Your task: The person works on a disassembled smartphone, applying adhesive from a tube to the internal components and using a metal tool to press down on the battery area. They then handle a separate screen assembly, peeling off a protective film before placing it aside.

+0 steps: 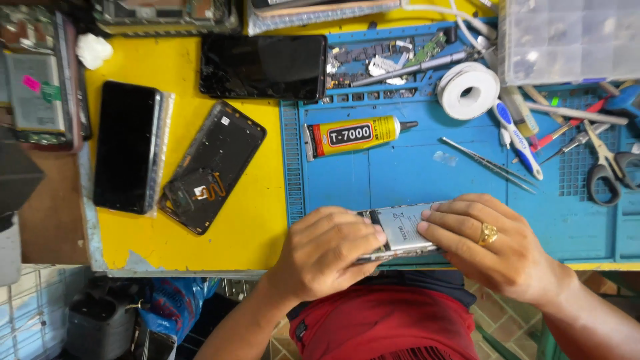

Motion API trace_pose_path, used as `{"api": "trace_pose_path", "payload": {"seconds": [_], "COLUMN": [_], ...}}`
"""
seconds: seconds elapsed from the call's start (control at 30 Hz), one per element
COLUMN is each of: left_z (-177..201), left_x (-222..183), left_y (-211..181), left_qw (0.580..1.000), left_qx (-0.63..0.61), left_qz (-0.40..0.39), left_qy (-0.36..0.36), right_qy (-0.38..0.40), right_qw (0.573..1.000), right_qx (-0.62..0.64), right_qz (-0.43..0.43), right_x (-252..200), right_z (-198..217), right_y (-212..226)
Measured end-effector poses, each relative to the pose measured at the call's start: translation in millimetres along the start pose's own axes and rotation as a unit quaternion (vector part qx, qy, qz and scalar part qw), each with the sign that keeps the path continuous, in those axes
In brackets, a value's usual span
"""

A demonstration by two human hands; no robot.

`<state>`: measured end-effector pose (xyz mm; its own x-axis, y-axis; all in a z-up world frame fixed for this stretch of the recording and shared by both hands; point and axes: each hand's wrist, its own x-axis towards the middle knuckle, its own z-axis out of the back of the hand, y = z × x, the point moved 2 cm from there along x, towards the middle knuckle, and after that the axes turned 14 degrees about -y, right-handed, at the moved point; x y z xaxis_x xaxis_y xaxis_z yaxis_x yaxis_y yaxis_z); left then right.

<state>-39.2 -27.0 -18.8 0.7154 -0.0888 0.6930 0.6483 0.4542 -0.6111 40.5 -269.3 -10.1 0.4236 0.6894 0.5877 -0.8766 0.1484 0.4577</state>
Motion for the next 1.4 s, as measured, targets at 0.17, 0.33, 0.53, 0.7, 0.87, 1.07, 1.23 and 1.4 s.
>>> {"api": "trace_pose_path", "payload": {"seconds": [0.17, 0.33, 0.53, 0.7, 0.87, 1.07, 1.23, 1.4], "left_z": [4, -44, -21, 11, 14, 6, -2, 3], "left_x": [40, 68, 114, 127, 125, 120, 117, 124], "left_y": [15, 76, 73, 38, 41, 52, 58, 56], "left_qw": [0.966, 0.837, 0.768, 0.841, 0.848, 0.831, 0.813, 0.834], "left_qx": [-0.164, -0.397, -0.580, -0.500, -0.481, -0.495, -0.524, -0.499], "left_qz": [0.188, 0.328, 0.217, 0.193, 0.221, 0.250, 0.251, 0.224], "left_qy": [-0.068, -0.187, -0.164, 0.068, 0.039, 0.043, 0.037, 0.075], "right_qy": [-0.122, -0.308, -0.349, -0.285, -0.267, -0.259, -0.259, -0.267], "right_qw": [0.980, 0.885, 0.904, 0.951, 0.954, 0.958, 0.958, 0.954], "right_qx": [0.079, 0.186, 0.159, 0.083, 0.098, 0.103, 0.108, 0.133], "right_qz": [-0.133, -0.296, -0.189, 0.088, 0.099, 0.069, 0.059, 0.040], "right_x": [17, 56, 72, 60, 55, 49, 49, 55], "right_z": [3, -14, -19, -18, -13, -12, -12, -9], "right_y": [2, -8, -21, -23, -30, -32, -31, -28]}}
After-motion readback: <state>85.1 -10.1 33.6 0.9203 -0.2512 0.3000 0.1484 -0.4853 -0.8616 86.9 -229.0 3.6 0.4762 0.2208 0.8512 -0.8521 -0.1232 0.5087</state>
